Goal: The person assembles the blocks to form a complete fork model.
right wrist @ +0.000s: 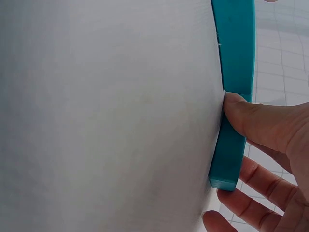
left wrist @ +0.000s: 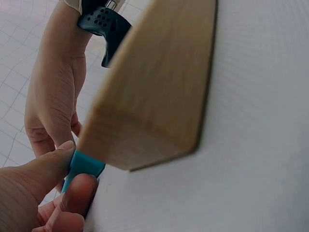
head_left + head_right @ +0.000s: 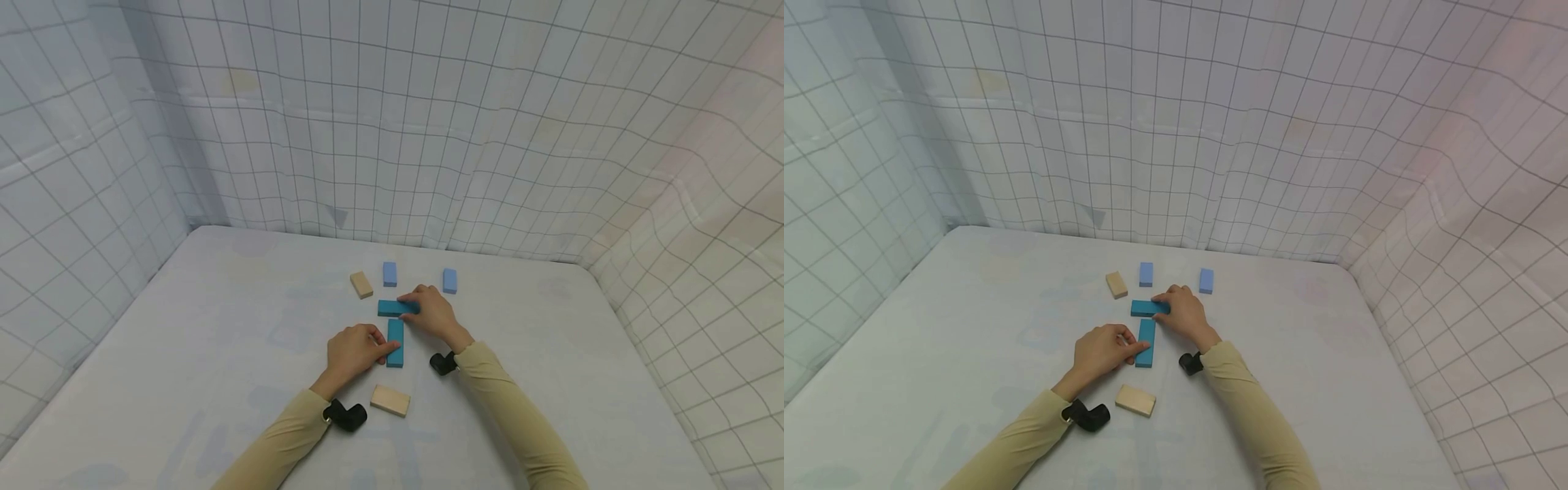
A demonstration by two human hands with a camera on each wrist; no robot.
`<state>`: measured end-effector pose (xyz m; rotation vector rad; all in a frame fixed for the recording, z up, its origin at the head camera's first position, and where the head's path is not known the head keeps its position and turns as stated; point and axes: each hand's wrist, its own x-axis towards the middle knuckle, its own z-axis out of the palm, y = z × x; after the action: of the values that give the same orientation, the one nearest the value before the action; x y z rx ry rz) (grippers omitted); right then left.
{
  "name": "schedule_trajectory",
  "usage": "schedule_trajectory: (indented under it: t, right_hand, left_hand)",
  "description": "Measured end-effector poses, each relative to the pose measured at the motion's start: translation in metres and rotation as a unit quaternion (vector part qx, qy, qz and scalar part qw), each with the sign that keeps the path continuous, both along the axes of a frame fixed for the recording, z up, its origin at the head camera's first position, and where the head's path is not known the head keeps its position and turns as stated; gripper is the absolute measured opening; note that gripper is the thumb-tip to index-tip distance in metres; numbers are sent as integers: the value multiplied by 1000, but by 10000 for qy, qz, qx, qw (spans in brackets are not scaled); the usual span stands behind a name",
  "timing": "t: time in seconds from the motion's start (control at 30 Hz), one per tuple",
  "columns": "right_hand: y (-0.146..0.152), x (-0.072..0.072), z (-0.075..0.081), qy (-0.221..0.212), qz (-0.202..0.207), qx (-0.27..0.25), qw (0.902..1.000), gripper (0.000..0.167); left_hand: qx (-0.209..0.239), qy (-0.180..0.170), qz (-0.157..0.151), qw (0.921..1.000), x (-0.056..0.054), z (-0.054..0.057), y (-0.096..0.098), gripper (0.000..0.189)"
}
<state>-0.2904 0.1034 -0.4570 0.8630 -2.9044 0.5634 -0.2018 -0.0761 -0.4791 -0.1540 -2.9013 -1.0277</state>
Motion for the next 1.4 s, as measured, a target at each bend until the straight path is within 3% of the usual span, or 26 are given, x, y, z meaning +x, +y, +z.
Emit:
schedule_trajectory:
  t: [0.47, 0.7, 1.0, 1.4]
  right_hand:
    - [2, 1, -2, -267, -25, -88, 9996, 40]
    - [10, -1, -1, -463, 135, -469, 9977, 46]
    - [22, -3, 0, -640, 390, -1048, 9917, 34]
    - [25, -4, -2, -525, 613, -1178, 9898, 30]
  left_hand:
    - [-11, 36, 1, 10000, 2, 0, 1, 35]
    - [18, 42, -8, 10000, 1, 1, 1, 35]
    - [-40, 44, 7, 10000, 1, 1, 1, 35]
    - [-7, 15, 25, 10000, 0, 2, 2, 36]
